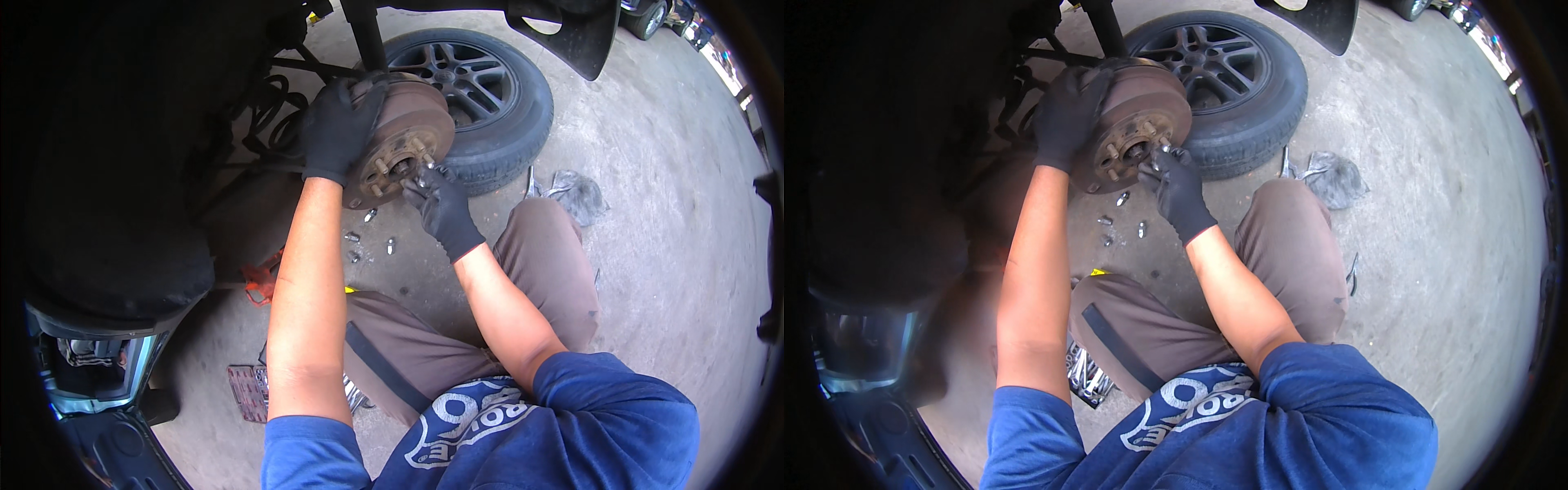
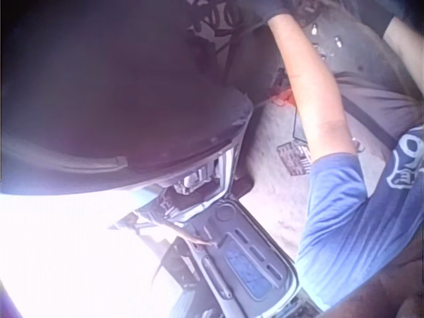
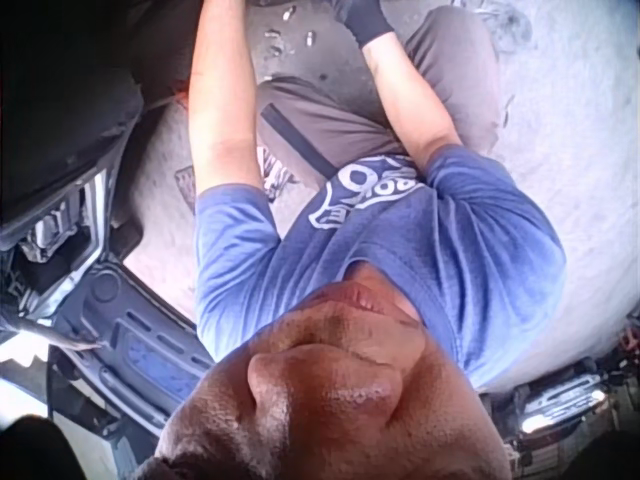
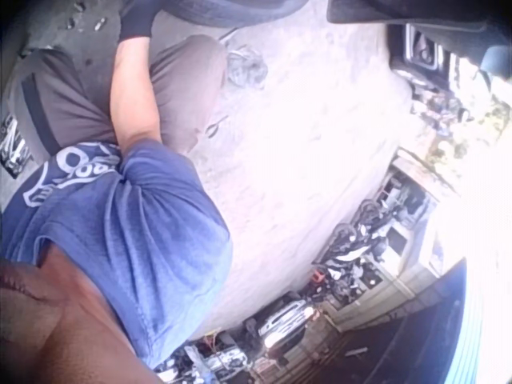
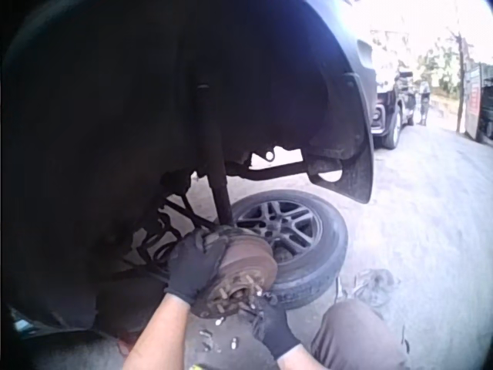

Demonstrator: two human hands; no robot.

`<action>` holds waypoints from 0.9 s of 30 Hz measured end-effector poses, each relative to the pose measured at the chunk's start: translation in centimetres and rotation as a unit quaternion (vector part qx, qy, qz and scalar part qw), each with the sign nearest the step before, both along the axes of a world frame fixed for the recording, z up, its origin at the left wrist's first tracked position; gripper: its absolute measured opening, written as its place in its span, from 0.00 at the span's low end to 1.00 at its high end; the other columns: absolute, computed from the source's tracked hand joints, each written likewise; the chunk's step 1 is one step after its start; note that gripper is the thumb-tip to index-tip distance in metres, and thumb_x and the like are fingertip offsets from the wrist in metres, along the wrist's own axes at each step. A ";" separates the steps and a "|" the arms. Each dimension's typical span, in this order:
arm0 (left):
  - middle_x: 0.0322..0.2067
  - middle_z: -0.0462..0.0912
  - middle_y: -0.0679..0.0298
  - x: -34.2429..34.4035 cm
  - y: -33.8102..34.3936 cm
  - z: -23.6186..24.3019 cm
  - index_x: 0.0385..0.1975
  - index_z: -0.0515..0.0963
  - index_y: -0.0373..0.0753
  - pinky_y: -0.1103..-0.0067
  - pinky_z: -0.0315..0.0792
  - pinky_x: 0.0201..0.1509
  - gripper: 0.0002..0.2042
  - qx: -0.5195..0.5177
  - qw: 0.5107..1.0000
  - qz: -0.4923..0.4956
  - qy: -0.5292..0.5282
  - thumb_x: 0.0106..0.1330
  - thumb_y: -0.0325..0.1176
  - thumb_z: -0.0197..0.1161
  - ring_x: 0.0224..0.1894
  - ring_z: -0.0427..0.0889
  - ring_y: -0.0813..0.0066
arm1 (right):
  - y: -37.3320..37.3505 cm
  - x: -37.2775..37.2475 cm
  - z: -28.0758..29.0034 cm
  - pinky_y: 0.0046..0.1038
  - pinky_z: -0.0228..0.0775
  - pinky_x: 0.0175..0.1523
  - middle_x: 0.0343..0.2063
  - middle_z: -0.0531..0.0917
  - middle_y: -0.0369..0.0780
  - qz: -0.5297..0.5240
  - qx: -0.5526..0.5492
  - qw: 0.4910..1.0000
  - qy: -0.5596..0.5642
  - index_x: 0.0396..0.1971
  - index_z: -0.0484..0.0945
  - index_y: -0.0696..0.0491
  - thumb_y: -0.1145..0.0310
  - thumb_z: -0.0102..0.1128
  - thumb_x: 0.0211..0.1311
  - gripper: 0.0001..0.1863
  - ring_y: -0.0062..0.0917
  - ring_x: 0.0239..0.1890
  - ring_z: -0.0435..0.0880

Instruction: The person works on a car's rear wheel hub and brake assembly, using a socket wrench to loosen and tighten bolts on the brake rotor and caliper. The person moves around the vehicle, retrieves tools, and continues adjusting components on the brake system.

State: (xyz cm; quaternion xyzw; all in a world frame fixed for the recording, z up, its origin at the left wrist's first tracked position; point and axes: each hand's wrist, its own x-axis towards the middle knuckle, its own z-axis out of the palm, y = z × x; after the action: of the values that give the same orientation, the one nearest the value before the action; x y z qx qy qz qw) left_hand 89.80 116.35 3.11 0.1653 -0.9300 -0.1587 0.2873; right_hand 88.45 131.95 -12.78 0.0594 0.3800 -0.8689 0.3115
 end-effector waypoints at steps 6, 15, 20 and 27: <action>0.44 0.84 0.46 -0.2 -0.4 -0.5 0.47 0.80 0.35 0.63 0.73 0.54 0.27 0.001 0.999 -0.017 0.038 0.66 0.57 0.60 0.50 0.81 0.47 | 2.4 -0.7 0.1 0.37 0.73 0.43 0.35 0.80 0.46 -0.108 0.362 0.813 0.444 0.44 0.74 0.58 0.67 0.65 0.61 0.15 0.35 0.38 0.82; 0.53 0.77 0.48 9.5 8.8 -4.9 0.57 0.73 0.29 0.69 0.70 0.61 0.18 0.079 0.953 0.008 0.291 0.72 0.33 0.59 0.55 0.78 0.57 | 2.6 -0.9 -0.6 0.40 0.72 0.42 0.34 0.80 0.51 -0.130 0.391 0.750 0.518 0.40 0.77 0.58 0.65 0.64 0.62 0.13 0.46 0.36 0.81; 0.47 0.80 0.64 10.2 13.3 -14.2 0.54 0.75 0.33 0.80 0.70 0.58 0.12 0.620 0.747 0.039 0.235 0.77 0.32 0.56 0.51 0.76 0.81 | 2.7 -0.8 -0.4 0.40 0.73 0.44 0.34 0.82 0.50 -0.136 0.389 0.755 0.511 0.41 0.79 0.59 0.65 0.65 0.62 0.14 0.45 0.38 0.83; 0.35 0.78 0.72 5.1 11.0 -17.4 0.50 0.77 0.37 0.83 0.68 0.39 0.18 0.677 0.719 0.017 0.158 0.77 0.46 0.55 0.35 0.74 0.84 | 2.1 -1.2 -0.9 0.29 0.77 0.37 0.32 0.83 0.43 -0.051 0.277 0.896 0.343 0.46 0.77 0.56 0.67 0.60 0.68 0.12 0.30 0.34 0.86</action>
State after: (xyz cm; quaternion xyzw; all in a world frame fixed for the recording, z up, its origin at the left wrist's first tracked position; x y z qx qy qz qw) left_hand 94.87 127.33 -14.24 0.3037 -0.5131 -0.7647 0.2445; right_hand 87.29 134.08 -13.69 -0.1390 0.6850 -0.7096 0.0886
